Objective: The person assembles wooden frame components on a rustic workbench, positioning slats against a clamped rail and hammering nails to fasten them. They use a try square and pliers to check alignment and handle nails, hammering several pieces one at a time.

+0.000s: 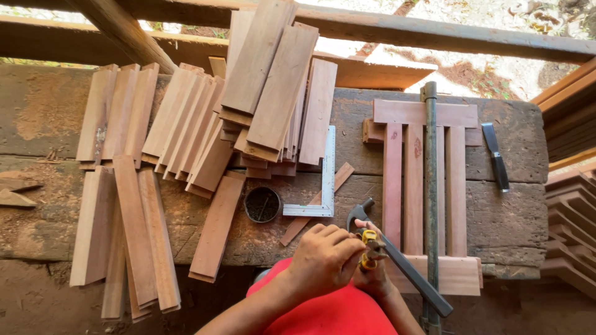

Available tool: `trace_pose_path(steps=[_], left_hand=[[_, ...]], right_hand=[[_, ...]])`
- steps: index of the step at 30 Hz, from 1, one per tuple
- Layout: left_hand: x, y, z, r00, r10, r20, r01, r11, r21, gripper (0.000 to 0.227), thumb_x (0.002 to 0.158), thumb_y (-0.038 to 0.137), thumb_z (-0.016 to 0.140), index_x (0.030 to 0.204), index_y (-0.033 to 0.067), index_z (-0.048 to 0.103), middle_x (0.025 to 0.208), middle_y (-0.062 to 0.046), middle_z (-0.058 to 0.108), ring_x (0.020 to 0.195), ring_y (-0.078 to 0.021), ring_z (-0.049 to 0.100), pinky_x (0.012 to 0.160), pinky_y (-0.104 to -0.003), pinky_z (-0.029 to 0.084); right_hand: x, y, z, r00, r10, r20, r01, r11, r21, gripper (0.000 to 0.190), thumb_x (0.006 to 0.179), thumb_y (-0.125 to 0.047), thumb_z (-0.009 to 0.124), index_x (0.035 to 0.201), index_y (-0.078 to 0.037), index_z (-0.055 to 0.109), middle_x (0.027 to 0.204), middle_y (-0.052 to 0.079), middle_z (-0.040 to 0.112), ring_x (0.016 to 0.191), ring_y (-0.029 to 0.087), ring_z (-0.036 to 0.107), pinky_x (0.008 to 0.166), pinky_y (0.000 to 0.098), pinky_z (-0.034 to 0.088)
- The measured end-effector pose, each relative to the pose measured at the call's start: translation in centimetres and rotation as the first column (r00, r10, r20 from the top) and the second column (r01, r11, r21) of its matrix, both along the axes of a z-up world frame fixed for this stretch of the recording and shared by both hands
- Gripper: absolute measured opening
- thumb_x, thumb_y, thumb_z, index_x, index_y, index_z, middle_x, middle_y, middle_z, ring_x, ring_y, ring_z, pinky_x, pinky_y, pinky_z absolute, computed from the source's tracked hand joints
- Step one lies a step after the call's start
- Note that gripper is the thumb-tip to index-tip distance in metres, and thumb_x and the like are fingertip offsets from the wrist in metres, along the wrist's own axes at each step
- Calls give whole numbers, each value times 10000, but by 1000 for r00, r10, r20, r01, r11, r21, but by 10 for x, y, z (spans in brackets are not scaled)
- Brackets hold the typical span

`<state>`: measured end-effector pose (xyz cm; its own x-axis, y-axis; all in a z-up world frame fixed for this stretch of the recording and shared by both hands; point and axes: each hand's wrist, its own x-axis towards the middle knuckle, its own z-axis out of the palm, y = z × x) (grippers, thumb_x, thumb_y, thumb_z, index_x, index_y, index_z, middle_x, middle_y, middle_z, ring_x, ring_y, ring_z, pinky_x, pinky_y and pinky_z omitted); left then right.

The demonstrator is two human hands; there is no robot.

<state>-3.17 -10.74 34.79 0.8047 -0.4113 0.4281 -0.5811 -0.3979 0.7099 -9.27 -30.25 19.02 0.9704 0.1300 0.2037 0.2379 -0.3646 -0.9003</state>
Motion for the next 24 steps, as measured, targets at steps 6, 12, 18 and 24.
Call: trace_pose_path(steps=[6, 12, 18, 24], left_hand=[[-15, -4, 5, 995, -104, 0, 104, 994, -22, 101, 888, 116, 712, 970, 90, 658, 889, -40, 672, 735, -189, 590, 701, -326, 440], [-21, -6, 5, 990, -137, 24, 137, 991, -6, 82, 922, 97, 700, 988, 62, 665, 880, -59, 657, 754, -208, 576, 716, -335, 440], [-24, -8, 5, 987, -158, 29, 158, 987, -7, 101, 923, 86, 703, 1006, 43, 666, 884, -81, 643, 757, -219, 572, 720, -338, 450], [-28, -9, 4, 988, -153, 5, 153, 987, -36, 145, 891, 65, 701, 1025, 29, 660, 978, -140, 679, 830, -264, 626, 759, -356, 478]], right_hand=[[0, 0, 1, 991, -16, 135, 12, 999, 31, 755, 915, -372, 657, 1520, -77, 316, 1515, 146, 405, 1384, 294, 484, 1105, 391, 546], [-4, -8, -7, 972, 39, 233, -64, 993, 103, 689, 1019, -358, 590, 1601, -267, 235, 1541, 122, 379, 1426, 322, 439, 1112, 461, 550], [-12, -15, -12, 977, 27, 213, -50, 993, 103, 802, 917, -136, 673, 1590, -282, 262, 1532, 137, 389, 1371, 295, 477, 1109, 450, 551], [-12, -15, -7, 971, -1, 240, -7, 1000, 30, 831, 908, 35, 660, 1570, -281, 271, 1495, 144, 419, 1325, 281, 515, 1056, 416, 574]])
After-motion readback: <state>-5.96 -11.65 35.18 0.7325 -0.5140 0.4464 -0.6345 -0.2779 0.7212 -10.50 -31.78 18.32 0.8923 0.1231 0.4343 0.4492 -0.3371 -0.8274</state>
